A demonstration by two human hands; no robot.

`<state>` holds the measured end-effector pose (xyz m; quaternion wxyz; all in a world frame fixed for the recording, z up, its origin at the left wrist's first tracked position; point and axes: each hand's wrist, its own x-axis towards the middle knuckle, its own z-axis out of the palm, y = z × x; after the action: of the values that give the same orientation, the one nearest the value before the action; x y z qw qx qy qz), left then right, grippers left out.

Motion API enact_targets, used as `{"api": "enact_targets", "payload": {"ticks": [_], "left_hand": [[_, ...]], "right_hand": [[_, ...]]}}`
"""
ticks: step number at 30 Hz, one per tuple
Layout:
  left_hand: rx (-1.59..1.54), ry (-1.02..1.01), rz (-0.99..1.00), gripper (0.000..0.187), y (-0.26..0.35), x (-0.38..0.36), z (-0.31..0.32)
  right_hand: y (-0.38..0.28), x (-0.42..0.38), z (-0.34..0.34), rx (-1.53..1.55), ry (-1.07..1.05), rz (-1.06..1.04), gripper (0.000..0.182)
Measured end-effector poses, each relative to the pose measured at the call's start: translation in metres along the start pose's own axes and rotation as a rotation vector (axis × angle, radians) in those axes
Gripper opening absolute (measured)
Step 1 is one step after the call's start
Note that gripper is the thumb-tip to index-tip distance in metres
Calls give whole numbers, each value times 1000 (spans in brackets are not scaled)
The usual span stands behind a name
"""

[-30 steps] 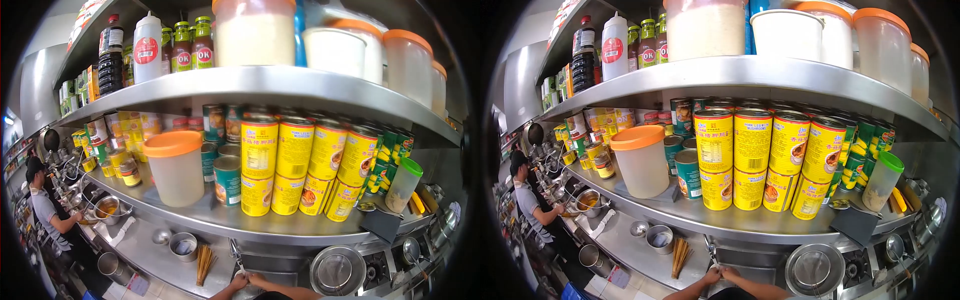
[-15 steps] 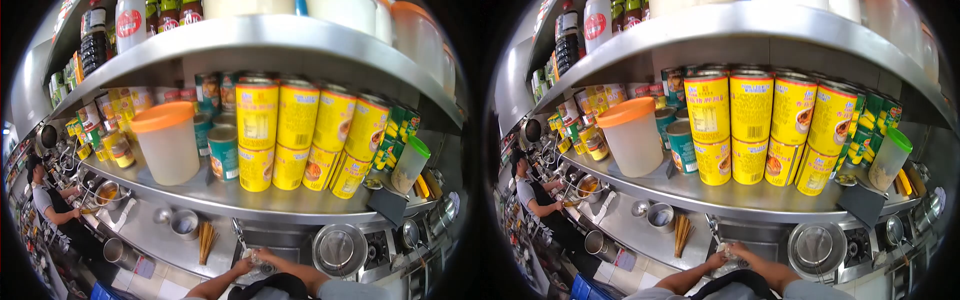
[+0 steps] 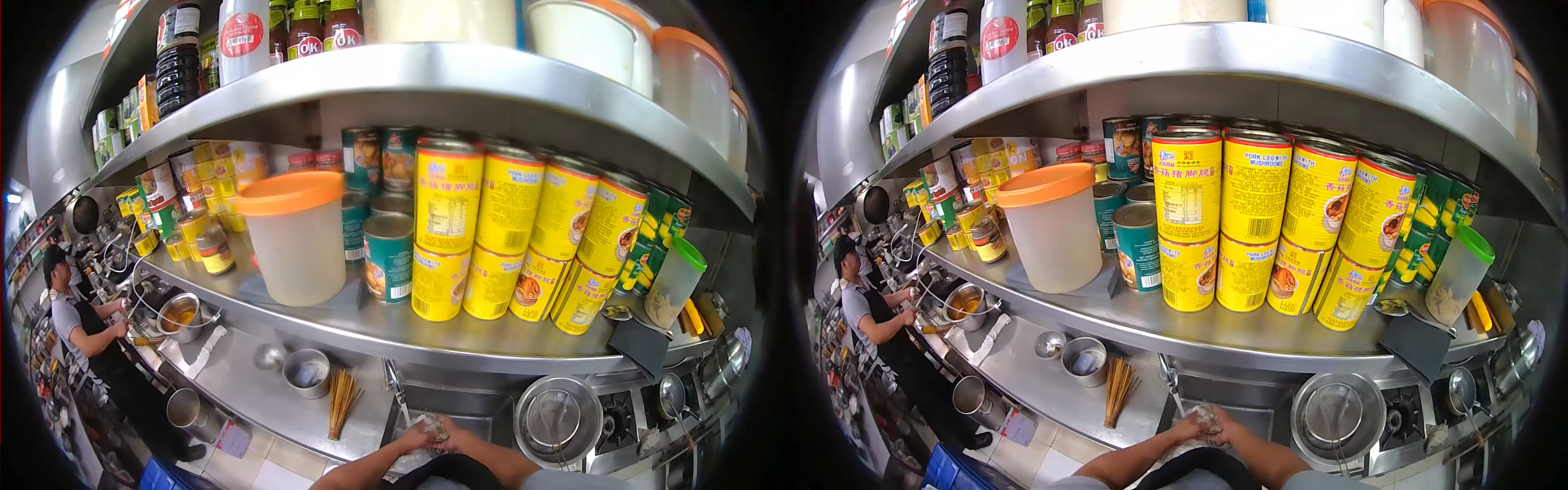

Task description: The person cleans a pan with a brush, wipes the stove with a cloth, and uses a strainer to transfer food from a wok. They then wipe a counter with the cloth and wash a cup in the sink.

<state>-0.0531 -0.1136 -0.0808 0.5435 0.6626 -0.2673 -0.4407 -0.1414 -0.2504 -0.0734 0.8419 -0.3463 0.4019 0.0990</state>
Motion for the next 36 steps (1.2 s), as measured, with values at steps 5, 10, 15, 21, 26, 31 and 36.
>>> {"api": "enact_targets", "payload": {"ticks": [5, 10, 15, 21, 26, 31, 36], "left_hand": [[339, -157, 516, 45, -22, 7, -35], [-117, 37, -293, 49, 7, 10, -32], [69, -122, -174, 45, 5, 4, -25], [215, -163, -325, 41, 9, 27, -47], [628, -157, 236, 41, 29, -1, -22], [1096, -249, 366, 45, 50, -27, -38], [767, 61, 301, 43, 23, 14, -26]], "right_hand": [[2, 24, -4, -5, -90, 197, 53], [20, -24, 47, -282, 217, -350, 70], [7, -4, 12, -124, 64, -114, 65], [9, 18, 24, 54, -201, 24, 52], [7, 51, -1, 219, -258, -8, 51], [-24, 19, 9, -124, -131, 262, 66], [-3, -7, 21, 198, -335, -92, 62]]}}
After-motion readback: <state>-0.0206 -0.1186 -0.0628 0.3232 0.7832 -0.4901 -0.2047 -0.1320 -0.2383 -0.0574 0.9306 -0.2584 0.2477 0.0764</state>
